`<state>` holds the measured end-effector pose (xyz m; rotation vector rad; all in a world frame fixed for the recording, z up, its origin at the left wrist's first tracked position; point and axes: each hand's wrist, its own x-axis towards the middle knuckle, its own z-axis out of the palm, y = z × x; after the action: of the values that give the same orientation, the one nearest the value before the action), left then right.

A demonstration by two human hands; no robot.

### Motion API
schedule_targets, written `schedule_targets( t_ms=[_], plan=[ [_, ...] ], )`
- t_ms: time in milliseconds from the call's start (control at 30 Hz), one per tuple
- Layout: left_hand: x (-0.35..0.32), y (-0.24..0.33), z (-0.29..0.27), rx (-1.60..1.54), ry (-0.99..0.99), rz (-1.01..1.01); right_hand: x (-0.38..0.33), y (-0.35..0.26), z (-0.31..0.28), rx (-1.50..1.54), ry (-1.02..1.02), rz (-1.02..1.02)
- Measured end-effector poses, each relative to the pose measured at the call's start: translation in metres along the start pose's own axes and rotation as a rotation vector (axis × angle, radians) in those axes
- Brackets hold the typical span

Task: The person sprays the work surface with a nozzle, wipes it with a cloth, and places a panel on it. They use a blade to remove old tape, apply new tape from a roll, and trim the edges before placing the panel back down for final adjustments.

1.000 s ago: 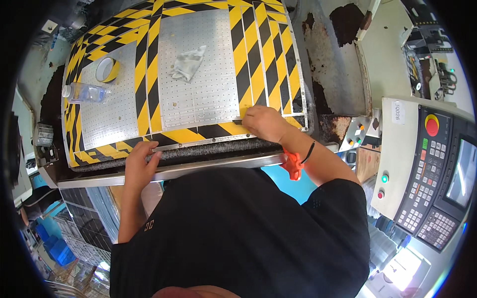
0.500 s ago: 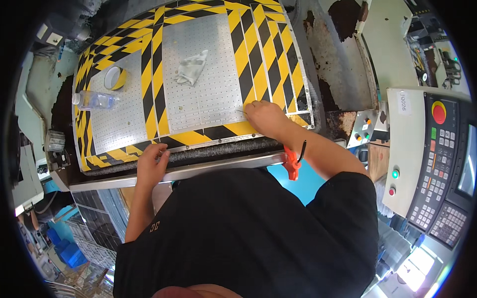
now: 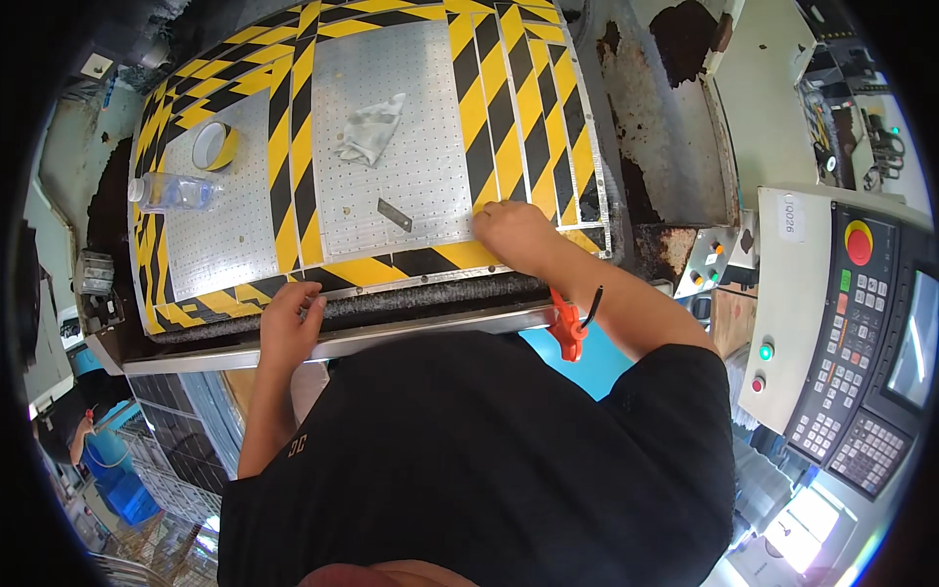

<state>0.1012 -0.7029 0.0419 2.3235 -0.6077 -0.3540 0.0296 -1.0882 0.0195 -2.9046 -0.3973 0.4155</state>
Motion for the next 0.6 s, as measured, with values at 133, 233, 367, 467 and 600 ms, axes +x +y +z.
schedule_targets(
  t_ms=[133, 233, 367, 467, 600],
  plan=[
    [0.000, -0.001, 0.000, -0.012, -0.003, -0.004, 0.004, 0.005, 0.010, 0.037, 0.074, 0.033],
    [-0.001, -0.002, 0.000, -0.014, 0.001, -0.011, 0.003, 0.017, -0.001, 0.177, 0.099, 0.047],
    [0.000, 0.000, -0.002, -0.036, 0.001, -0.035, -0.002, 0.032, -0.016, 0.308, 0.068, 0.186],
    [0.001, 0.001, -0.002, -0.040, 0.012, -0.023, -0.002, 0.041, -0.028, 0.640, 0.027, 0.437],
    [0.002, 0.001, -0.002, -0.038, -0.011, -0.039, 0.007, 0.009, -0.046, 0.209, -0.081, 0.405]
  ],
)
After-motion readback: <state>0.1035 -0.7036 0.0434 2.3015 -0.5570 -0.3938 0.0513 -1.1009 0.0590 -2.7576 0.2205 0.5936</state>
